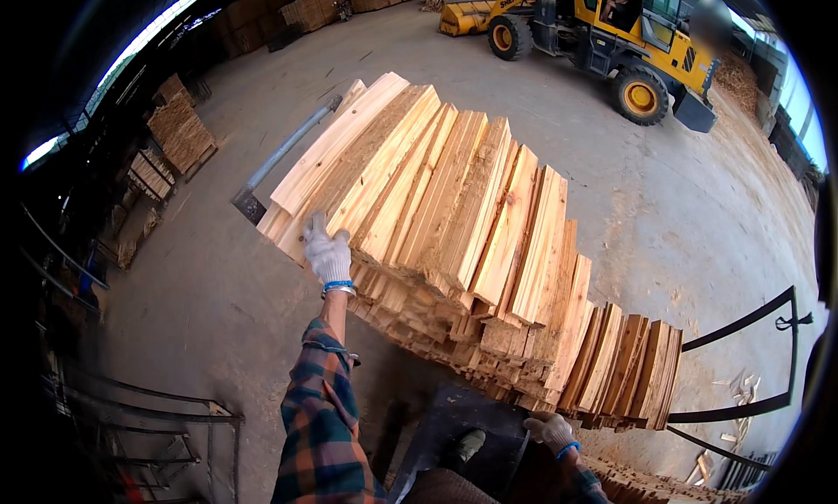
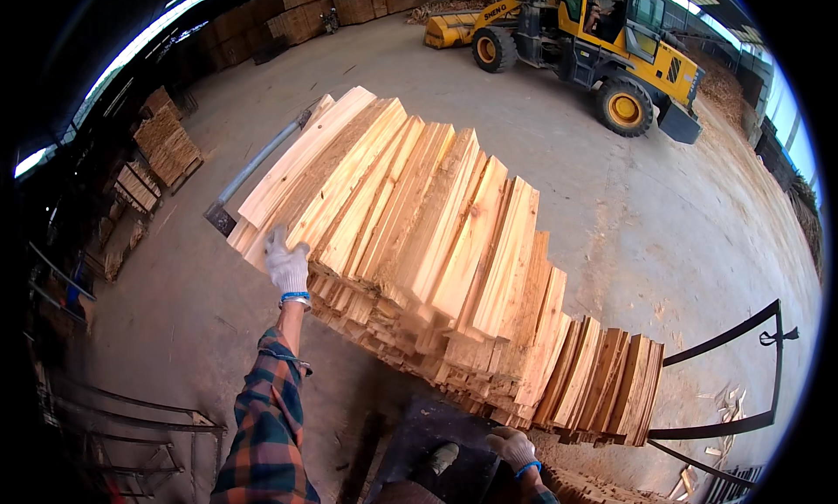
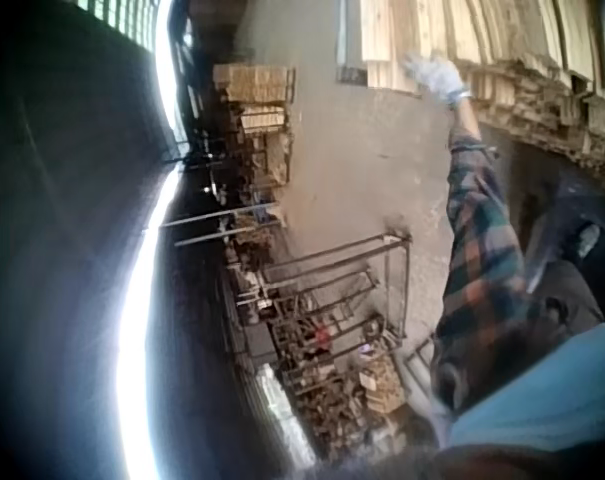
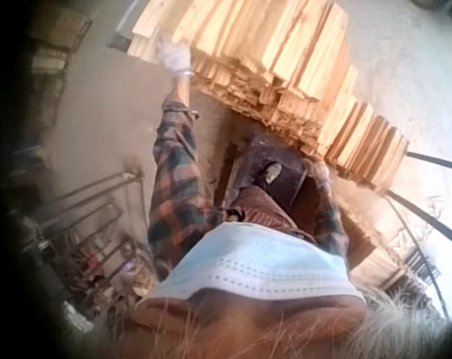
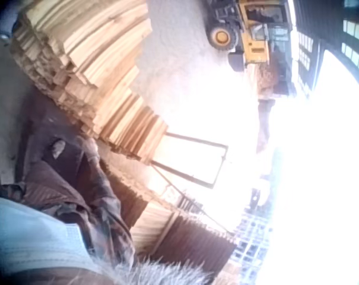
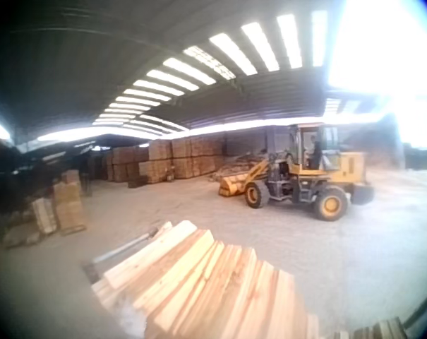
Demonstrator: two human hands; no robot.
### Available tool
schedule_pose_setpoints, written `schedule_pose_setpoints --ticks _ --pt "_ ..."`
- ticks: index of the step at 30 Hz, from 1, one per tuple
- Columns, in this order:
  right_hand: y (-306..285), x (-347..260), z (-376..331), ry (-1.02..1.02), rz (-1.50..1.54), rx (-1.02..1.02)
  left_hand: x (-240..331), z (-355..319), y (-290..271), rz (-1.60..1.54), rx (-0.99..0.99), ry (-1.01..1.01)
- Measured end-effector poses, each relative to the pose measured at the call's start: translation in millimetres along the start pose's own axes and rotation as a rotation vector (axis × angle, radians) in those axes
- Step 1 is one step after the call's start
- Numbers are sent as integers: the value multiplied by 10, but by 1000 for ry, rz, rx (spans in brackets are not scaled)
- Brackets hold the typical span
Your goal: The person stacks wooden planks from a large pile onto a metal platform. They repeatedly pick up planks, align them, and place them on the platform, occasionally adjusting the stack. A forklift is visible in the background.
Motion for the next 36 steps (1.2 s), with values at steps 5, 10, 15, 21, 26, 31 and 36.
schedule_pose_setpoints --ticks 5,10,15,21,26,31,36 --pt "280 -453 39 -105 -190 -55 49 -62 -118 -117 72 -49" --pt "259 -876 78 -266 -310 -17 92 11 -81 -67 -256 -226" --pt "119 -1197 -28 -330 -272 -16 -443 60 342 -518 -473 -482" --pt "218 -1454 -294 -424 -251 -71 -767 59 -218 -681 -416 -485" --pt "1139 -1238 250 -429 611 -627 -459 -1213 -1116 -1091 -534 -818" --pt "1922 -2934 -909 -601 785 -807 -285 -3417 -1640 -1523 -465 -1276" --pt "2201 -2729 -867 -279 1083 -1057 -411 -4794 -1345 -1357 -794 -1059"
Point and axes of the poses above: each hand's wrist, its own z-axis towards the middle knuckle, its own y-axis out of the palm, x = y × z, the point moved 10 cm from there along z, towards the middle knuckle, and after that the axes turned 5 degrees about z, right-handed, at the moved point
